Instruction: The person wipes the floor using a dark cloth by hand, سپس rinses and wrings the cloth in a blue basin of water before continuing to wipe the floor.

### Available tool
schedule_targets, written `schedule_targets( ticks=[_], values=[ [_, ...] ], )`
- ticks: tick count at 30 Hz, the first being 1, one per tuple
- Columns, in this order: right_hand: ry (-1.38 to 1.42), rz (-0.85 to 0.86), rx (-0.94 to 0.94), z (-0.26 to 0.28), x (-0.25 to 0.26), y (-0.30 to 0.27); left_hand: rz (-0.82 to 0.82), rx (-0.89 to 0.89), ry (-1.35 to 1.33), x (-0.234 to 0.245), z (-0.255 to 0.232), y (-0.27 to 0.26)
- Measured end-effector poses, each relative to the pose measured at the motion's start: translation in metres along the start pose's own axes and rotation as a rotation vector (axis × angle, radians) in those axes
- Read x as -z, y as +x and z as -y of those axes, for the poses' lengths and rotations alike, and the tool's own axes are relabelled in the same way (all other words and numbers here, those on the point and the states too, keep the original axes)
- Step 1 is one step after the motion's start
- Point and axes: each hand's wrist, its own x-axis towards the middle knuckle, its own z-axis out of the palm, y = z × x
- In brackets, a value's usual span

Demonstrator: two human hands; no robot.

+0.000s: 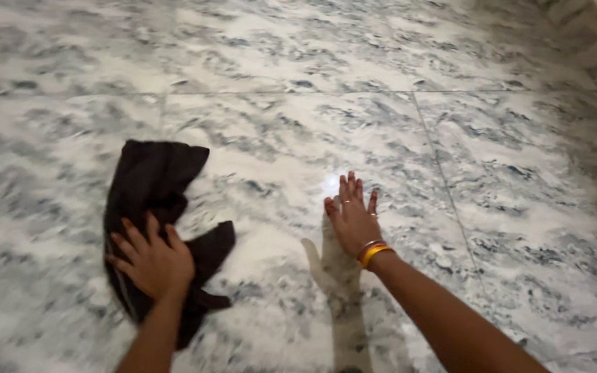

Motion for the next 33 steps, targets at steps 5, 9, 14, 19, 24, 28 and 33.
schedule_targets(
  ticks=[5, 9, 14, 19, 24, 28, 33],
  values=[
    [0.024, 0.115, 0.127, 0.077, -0.036, -0.041, 0.090, 0.104, 0.121, 0.064, 0.001, -0.115],
    [-0.038, 0.186, 0.227, 0.101, -0.044, -0.068, 0.305, -0.012, 0.109, 0.118, 0.006, -0.148],
    [-0.078, 0.131, 0.160, 0.079, -0.021, -0.079, 0.143, -0.055, 0.081, 0.105, -0.006, -0.110],
    [-0.014, 0.073, -0.043, 0.000, 0.020, -0.107, 0.149, -0.224, -0.028, 0.037, -0.069, -0.075],
    [0.094, -0.056, -0.325, -0.126, 0.039, -0.177, 0.263, -0.507, -0.332, -0.028, -0.206, -0.092],
    [0.112, -0.118, -0.623, -0.230, 0.037, -0.267, 0.285, -0.754, -0.512, -0.033, -0.326, -0.193],
    [-0.001, -0.182, -0.749, -0.310, 0.009, -0.347, 0.767, -0.894, -0.707, 0.019, -0.394, -0.335]
  ],
)
